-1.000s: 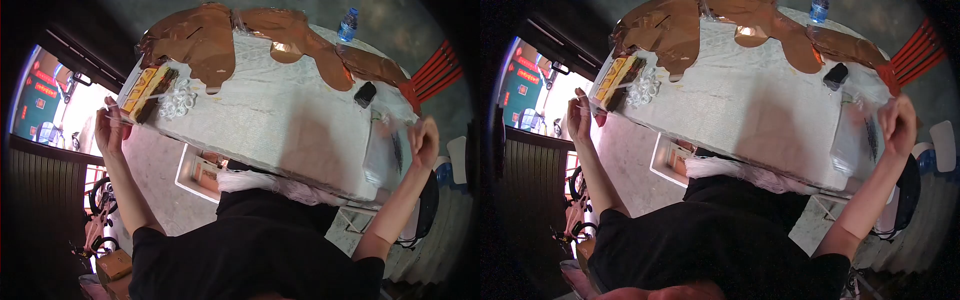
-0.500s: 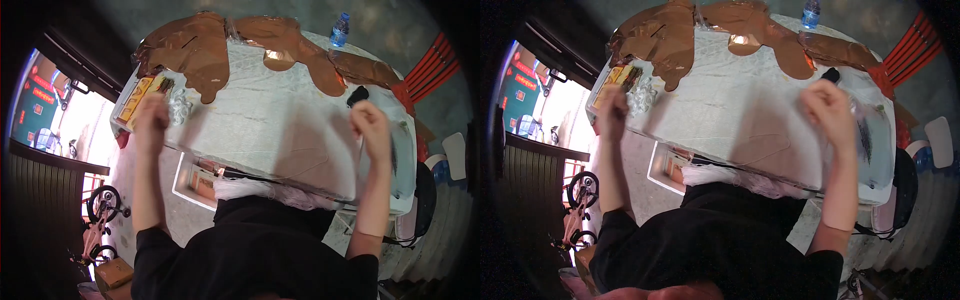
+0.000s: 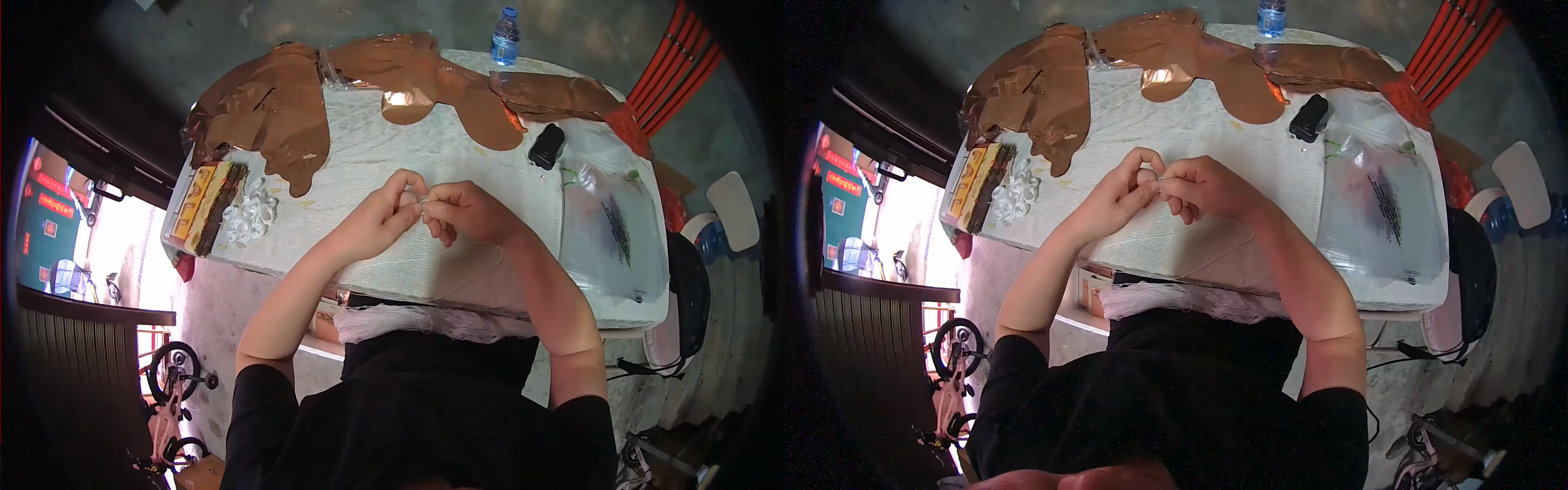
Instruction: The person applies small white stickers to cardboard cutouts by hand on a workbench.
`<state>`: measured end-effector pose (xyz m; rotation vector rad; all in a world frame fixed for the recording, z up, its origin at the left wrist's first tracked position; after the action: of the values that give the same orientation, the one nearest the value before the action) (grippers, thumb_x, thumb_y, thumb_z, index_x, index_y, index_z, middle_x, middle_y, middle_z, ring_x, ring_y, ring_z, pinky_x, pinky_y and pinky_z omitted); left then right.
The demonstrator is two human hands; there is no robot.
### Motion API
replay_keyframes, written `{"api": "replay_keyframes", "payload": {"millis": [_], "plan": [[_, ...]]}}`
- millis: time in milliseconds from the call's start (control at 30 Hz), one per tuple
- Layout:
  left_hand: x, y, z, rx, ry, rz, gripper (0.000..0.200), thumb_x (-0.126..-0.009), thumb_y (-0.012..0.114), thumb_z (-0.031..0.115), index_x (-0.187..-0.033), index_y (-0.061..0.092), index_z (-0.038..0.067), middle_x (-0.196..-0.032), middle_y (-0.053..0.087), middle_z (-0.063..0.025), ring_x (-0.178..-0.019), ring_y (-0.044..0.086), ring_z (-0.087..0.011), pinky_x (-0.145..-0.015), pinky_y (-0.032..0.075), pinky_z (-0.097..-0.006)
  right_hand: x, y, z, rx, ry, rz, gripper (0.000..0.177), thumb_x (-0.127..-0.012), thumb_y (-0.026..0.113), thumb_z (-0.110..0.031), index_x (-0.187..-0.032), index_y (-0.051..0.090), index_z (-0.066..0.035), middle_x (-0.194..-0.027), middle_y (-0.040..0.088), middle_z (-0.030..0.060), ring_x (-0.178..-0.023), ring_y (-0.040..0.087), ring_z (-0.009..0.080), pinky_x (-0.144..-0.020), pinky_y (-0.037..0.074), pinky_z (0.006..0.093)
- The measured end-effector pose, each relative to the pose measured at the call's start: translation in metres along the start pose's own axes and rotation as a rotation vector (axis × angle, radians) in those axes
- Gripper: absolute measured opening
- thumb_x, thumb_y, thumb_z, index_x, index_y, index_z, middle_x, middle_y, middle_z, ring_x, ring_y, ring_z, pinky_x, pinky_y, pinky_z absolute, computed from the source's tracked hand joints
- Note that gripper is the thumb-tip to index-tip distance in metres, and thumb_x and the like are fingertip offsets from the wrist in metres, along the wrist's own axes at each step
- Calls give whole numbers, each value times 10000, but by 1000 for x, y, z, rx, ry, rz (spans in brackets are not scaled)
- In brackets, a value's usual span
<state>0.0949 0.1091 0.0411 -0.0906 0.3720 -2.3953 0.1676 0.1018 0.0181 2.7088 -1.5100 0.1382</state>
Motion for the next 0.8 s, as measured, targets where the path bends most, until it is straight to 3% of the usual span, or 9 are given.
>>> {"api": "replay_keyframes", "payload": {"millis": [133, 233, 333, 400, 467, 600, 633, 700, 800], "plan": [[-11, -8, -12, 84, 72, 80, 96, -880, 446, 98, -955, 443, 39, -716, 486, 10, -654, 406, -41, -584, 330, -174, 2, -9, -3, -173, -74, 43, 200, -859, 465, -181, -739, 542, -40, -648, 565, 32, -483, 504, 89, -462, 391, 207], [-6, -13, -13, -36, 88, 316, 123, -859, 483, 106, -848, 528, -8, -666, 535, -46, -606, 447, -97, -555, 373, -238, 3, -27, -11, -485, -186, 216, 192, -853, 471, -176, -780, 579, -34, -654, 582, 41, -469, 502, 88, -453, 378, 199], [-4, 12, 0, -230, 52, 176, 130, -844, 502, 111, -831, 549, -8, -674, 550, -64, -608, 484, -112, -570, 406, -250, 6, -40, -6, -271, -174, 372, 188, -850, 475, -164, -819, 602, -29, -646, 587, 50, -464, 499, 89, -440, 370, 197], [-4, 2, 10, -199, 143, 261, 131, -847, 495, 114, -832, 550, -4, -670, 548, -76, -615, 493, -116, -577, 411, -256, 0, -36, 1, 1, -193, 333, 188, -847, 479, -156, -845, 611, -23, -657, 602, 55, -460, 498, 85, -420, 357, 191], [-3, -13, 17, -172, 237, 349, 133, -850, 488, 116, -833, 551, 0, -667, 545, -88, -621, 502, -119, -584, 415, -262, 0, -28, 4, -29, -126, 210, 191, -834, 501, -184, -842, 618, -33, -604, 575, 40, -449, 492, 73, -406, 343, 184], [-7, -9, -17, -121, 23, 254, 148, -858, 477, 128, -820, 552, 6, -662, 549, -74, -620, 495, -120, -590, 416, -271, 3, -15, 0, -337, -95, 44, 194, -849, 481, -161, -854, 618, -24, -637, 598, 49, -431, 475, 64, -394, 330, 189], [-7, 2, -20, -192, -19, 164, 156, -860, 474, 131, -807, 549, 5, -659, 550, -59, -613, 486, -115, -589, 414, -268, 3, -15, -3, -337, -95, 45, 194, -849, 481, -161, -854, 618, -24, -637, 598, 49, -431, 475, 64, -394, 330, 189], [-5, 8, -17, -254, -35, 70, 164, -862, 474, 137, -805, 547, 2, -668, 552, -35, -615, 474, -105, -592, 410, -261, 4, -36, -2, -248, -76, 324, 196, -851, 475, -168, -821, 611, -30, -592, 573, 41, -418, 472, 68, -396, 336, 184], [-5, -9, 1, -123, 132, 244, 171, -866, 468, 142, -801, 543, 2, -672, 548, -28, -622, 464, -94, -605, 403, -252, -1, -25, 8, -15, -55, 161, 209, -857, 467, -182, -829, 604, -27, -607, 575, 36, -423, 481, 71, -399, 341, 175]]}}
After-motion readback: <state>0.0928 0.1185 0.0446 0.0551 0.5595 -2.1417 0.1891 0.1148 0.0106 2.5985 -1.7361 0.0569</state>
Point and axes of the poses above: each hand's wrist, its own x-axis away from the middle knuckle, its own y-axis out of the palm, z = x × y, the point moved 9 cm from there along -x, towards the middle knuckle
